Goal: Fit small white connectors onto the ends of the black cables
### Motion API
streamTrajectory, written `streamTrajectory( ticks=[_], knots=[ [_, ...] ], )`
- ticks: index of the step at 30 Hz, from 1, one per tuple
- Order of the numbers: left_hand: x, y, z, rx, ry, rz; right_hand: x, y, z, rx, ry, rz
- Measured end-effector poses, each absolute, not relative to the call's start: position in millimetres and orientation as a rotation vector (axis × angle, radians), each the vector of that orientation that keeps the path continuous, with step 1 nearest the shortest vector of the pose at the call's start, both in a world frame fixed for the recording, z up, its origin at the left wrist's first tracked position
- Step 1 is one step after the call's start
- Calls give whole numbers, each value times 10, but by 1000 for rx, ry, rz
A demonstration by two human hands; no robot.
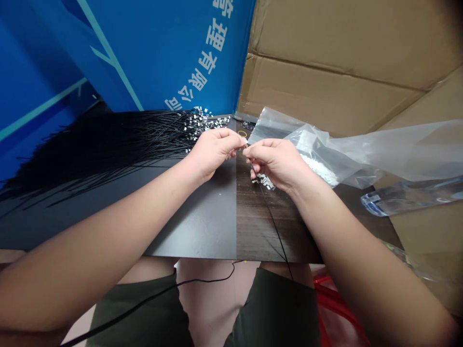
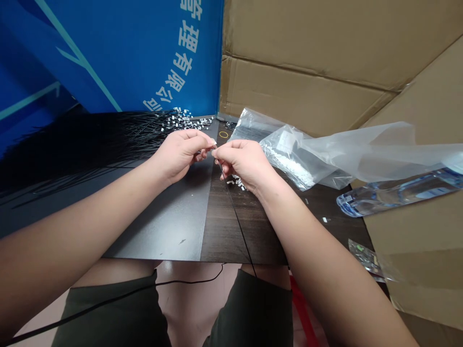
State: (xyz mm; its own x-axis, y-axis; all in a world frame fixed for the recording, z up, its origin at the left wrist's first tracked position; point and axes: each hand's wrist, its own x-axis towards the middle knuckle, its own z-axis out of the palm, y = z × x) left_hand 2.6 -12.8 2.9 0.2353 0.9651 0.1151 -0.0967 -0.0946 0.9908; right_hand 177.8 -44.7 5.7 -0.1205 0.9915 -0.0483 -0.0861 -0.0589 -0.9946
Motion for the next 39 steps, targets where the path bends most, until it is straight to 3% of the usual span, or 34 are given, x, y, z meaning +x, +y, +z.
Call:
streamTrajectory(
  ticks=[31, 39],
  knots=[
    [-1, -74, -28, 1421, 924, 1191, 1726, -442, 31, -1113, -1224, 1337],
    [-107, -10, 13, 1388, 952, 1100, 1893, -309, -32, -1191, -1578, 776]
  ],
)
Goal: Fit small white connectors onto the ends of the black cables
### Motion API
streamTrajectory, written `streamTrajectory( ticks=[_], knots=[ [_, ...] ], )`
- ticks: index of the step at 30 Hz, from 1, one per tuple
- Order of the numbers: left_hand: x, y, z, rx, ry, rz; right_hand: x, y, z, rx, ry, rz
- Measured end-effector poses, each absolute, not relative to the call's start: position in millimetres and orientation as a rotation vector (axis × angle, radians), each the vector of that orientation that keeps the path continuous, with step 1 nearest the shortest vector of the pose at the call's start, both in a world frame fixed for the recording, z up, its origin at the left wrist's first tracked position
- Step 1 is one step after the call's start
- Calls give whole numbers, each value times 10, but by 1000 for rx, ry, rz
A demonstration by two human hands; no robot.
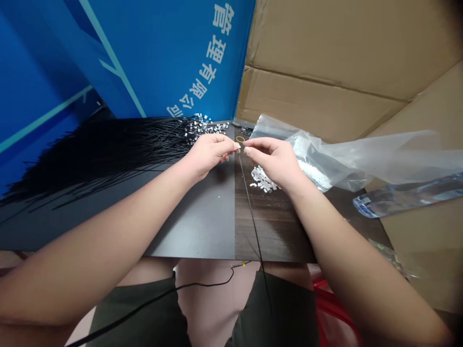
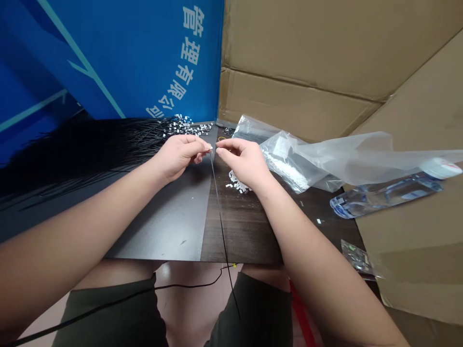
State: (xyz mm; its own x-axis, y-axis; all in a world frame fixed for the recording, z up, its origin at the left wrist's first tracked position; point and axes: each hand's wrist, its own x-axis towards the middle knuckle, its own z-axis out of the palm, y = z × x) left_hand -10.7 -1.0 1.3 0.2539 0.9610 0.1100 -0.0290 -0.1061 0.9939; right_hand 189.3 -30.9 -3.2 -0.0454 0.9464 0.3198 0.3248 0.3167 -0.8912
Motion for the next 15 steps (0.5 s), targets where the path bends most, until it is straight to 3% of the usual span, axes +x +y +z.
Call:
streamTrajectory(
  ticks=[6, 15],
  knots=[
    [-108, 4, 5, 1474, 943, 1048, 1872, -321, -62, -1164, -1794, 490],
    [-70, -30, -26, 1489, 899, 1050, 1894, -295, -95, -1114, -1794, 396]
  ],
)
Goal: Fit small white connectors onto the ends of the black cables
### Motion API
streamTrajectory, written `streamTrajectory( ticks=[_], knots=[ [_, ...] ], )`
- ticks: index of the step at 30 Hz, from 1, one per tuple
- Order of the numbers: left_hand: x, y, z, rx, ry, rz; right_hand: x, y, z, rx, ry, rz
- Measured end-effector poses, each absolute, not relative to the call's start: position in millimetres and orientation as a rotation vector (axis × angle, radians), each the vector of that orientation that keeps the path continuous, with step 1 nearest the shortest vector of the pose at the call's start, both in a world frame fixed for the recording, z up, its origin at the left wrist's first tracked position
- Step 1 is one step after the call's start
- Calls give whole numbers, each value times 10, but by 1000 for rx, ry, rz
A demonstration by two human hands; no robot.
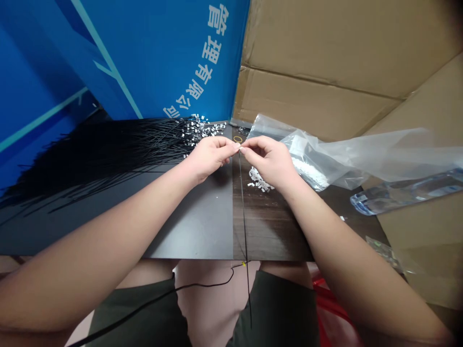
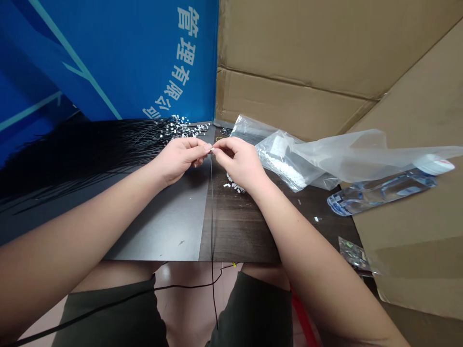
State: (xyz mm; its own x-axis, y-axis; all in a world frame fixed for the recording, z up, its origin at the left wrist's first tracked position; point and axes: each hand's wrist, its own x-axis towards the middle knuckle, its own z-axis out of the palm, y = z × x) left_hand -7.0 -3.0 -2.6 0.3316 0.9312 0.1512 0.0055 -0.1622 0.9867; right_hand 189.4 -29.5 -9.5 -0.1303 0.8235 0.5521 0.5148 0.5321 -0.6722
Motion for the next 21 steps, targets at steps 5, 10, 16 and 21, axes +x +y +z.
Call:
streamTrajectory(
  ticks=[5, 10, 16, 21],
  knots=[
    [-43, -56, -9, 1401, 872, 1061, 1883, -313, -70, -1104, -1740, 359],
    [-34, -78, 17, 1406, 909, 1038, 1890, -297, -79, -1106, -1686, 381],
    [-28, -100, 29, 1432, 896, 1026, 1882, -311, -75, -1098, -1676, 371],
    [-19, -102, 27, 1459, 910, 1050, 1875, -323, -66, -1086, -1692, 350]
  ],
)
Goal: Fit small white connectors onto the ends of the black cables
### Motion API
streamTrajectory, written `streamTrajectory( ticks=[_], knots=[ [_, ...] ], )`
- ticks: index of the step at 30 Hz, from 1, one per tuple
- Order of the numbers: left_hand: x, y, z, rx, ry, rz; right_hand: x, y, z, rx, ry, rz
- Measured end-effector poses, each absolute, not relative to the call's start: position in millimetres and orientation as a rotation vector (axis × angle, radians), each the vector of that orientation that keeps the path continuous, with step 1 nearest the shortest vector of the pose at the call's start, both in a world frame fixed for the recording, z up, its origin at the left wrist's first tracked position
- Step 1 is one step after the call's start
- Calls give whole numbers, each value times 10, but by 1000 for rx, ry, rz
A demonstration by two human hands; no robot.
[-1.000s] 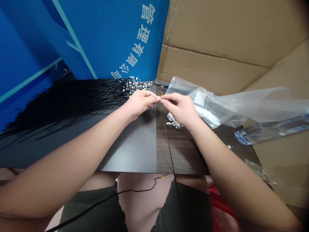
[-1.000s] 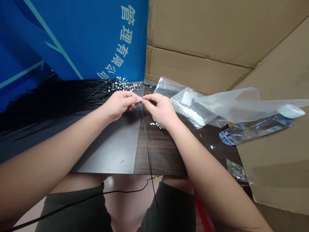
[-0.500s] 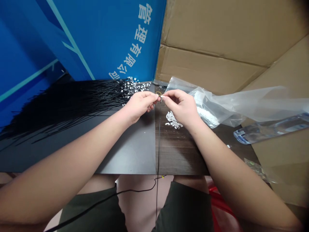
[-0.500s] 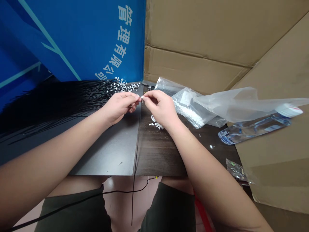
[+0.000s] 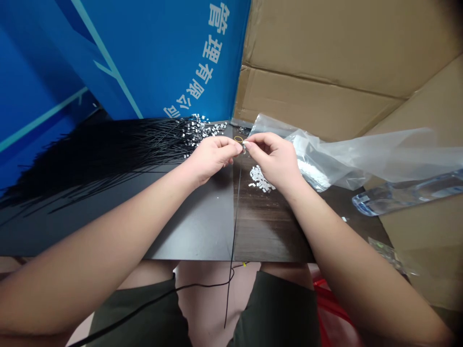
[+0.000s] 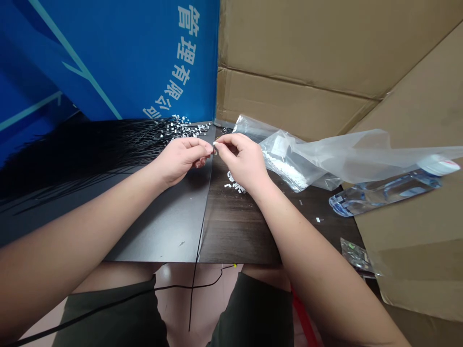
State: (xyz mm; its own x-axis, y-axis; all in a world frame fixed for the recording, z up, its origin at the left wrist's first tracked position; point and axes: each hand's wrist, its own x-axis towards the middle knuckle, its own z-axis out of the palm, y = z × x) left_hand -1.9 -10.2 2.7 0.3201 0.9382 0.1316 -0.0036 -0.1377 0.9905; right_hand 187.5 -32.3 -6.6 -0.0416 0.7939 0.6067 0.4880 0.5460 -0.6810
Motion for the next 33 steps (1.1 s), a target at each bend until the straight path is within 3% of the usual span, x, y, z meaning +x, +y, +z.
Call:
streamTrajectory(
  ticks=[33],
  knots=[
    [47, -191, 57, 1510, 972, 1158, 1791, -371, -77, -1109, -1670, 422]
  ],
)
